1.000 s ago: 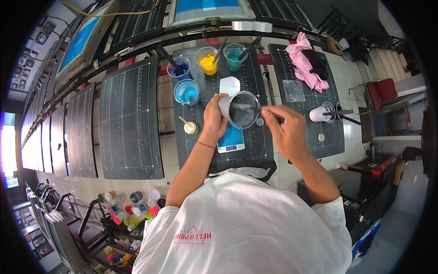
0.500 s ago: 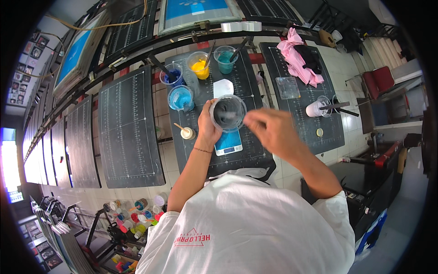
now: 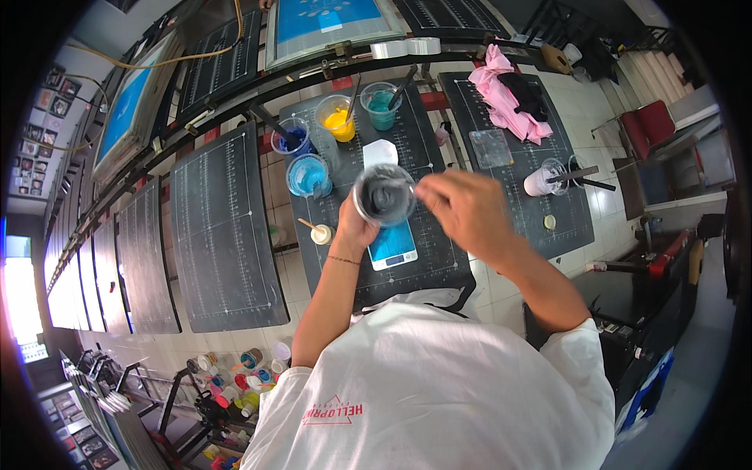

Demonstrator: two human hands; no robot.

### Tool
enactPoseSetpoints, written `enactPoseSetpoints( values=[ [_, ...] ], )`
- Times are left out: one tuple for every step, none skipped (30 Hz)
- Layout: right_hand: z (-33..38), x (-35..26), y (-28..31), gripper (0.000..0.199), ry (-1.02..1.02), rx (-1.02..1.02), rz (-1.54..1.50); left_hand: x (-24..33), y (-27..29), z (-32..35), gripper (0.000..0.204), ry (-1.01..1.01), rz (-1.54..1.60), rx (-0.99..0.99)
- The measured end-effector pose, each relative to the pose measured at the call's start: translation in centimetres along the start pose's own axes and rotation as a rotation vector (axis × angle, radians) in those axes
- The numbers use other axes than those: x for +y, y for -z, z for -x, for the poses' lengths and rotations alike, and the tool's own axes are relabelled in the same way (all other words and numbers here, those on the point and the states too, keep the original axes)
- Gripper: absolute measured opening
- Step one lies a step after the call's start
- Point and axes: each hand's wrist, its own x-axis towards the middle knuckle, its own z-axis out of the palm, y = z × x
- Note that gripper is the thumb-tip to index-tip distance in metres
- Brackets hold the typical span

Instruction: The person weighs a quantity of white ink on a digital scale, adds a liquid from a bottle using a wooden stick, and then mixes the components in a plastic cup using a metal spatula.

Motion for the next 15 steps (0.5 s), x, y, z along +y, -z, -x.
enactPoseSetpoints(
  values=[
    [-0.1,0.6,-0.1,0.023,-0.077,-0.016,0.015,0.2,-0.3,0.1,0.036,0.007,0.003,0.002],
    [0.1,0.7,0.0,0.023,0.027,-0.143,0.016,0.3,-0.1,0.0,0.037,0.077,-0.043,0.007],
    [0.4,0.9,0.2,0.023,0.133,-0.271,0.018,0.5,-0.4,0.0,0.037,0.145,-0.088,0.012],
    [0.4,0.8,0.4,0.022,0.239,-0.4,0.02,0.6,-0.7,0.0,0.038,0.213,-0.132,0.017],
    [0.0,0.6,0.8,0.015,0.261,-0.372,-0.051,0.5,-0.9,0.5,0.039,0.277,-0.121,-0.036],
    [-0.6,0.5,1.7,0.015,0.294,-0.341,-0.004,0.5,-1.2,0.8,0.039,0.311,-0.143,-0.052],
    [-1.4,0.4,2.6,0.016,0.332,-0.313,0.038,0.5,-1.3,1.1,0.039,0.34,-0.165,-0.063],
    [-1.8,0.6,3.0,0.016,0.369,-0.283,0.08,0.6,-1.4,1.4,0.04,0.37,-0.186,-0.074],
    [-1.9,0.9,3.0,0.016,0.334,-0.233,0.098,0.7,-1.7,1.6,0.039,0.362,-0.194,-0.076],
    [-1.8,1.2,2.8,0.015,0.298,-0.184,0.116,1.0,-2.1,1.8,0.039,0.355,-0.202,-0.079],
    [-1.7,1.4,2.6,0.015,0.263,-0.133,0.134,1.2,-2.2,1.8,0.039,0.348,-0.211,-0.082],
    [-1.4,1.5,2.4,0.017,0.2,-0.13,0.161,1.4,-1.7,1.4,0.038,0.304,-0.258,-0.05],
    [-0.9,1.3,2.3,0.019,0.136,-0.127,0.188,1.4,-1.1,0.8,0.038,0.261,-0.304,-0.017],
    [-0.3,1.0,2.2,0.023,0.072,-0.122,0.216,1.5,-0.6,0.3,0.037,0.218,-0.351,0.015],
    [0.1,0.7,2.0,0.024,0.031,-0.125,0.206,1.6,-1.2,0.2,0.037,0.149,-0.277,0.083]
  ],
)
